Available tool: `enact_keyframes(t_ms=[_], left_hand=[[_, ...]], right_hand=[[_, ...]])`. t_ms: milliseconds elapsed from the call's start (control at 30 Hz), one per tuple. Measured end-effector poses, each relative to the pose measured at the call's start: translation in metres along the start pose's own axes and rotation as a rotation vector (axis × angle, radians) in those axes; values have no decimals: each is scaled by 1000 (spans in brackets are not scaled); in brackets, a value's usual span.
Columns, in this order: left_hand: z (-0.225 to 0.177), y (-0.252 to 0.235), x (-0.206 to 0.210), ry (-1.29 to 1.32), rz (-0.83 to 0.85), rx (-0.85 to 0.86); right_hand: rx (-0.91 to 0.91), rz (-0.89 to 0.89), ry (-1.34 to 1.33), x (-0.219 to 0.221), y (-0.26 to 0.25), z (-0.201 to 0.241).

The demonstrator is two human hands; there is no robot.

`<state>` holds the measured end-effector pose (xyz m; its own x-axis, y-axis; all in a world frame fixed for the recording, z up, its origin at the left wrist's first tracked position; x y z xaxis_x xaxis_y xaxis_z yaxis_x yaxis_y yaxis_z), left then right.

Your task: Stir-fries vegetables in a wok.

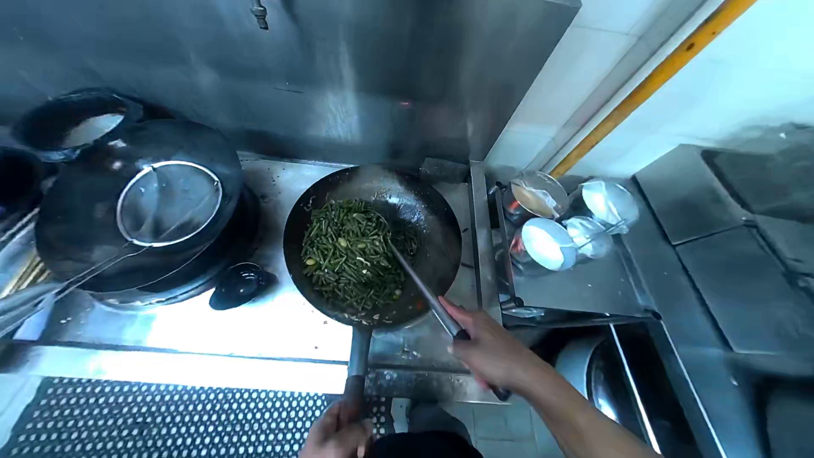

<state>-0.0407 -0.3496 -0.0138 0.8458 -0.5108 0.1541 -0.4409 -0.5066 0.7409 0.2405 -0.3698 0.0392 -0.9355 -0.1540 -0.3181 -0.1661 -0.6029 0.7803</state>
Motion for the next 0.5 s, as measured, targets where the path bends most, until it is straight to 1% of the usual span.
enact_keyframes(t_ms=[67,100,167,233,300,400,467,500], left_hand=[[0,-6,6,11,-26,-11],[-1,-7,10,16,-17,-16],[0,-4,14,25,14,-38],[2,-6,9,32,38,-46],[2,-8,-1,53,47,-35],[0,-7,-13,81,62,-11],[-5,-5,-20,77,89,-3],[-7,-4,-24,71,101,0]], right_hand=[[29,-60,294,-5,26,1],[32,-87,394,-7,38,4],[39,-141,528,-10,56,7],[58,-228,610,-20,59,12],[91,-345,659,-36,46,17],[84,-457,641,-63,2,19],[68,-466,545,-73,-30,13],[71,-436,469,-70,-42,8]])
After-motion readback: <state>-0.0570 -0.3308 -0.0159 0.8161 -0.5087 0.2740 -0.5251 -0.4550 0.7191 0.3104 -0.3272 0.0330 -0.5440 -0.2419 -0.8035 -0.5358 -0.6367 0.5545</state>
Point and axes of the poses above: each hand's wrist, its own y-axis away from the middle knuckle, its own x-axis out of the palm, z = x × y, the point moved 7 cm from there along -y, towards the middle knuckle, and after that the axes turned 5 degrees about x, right-handed, at the moved point
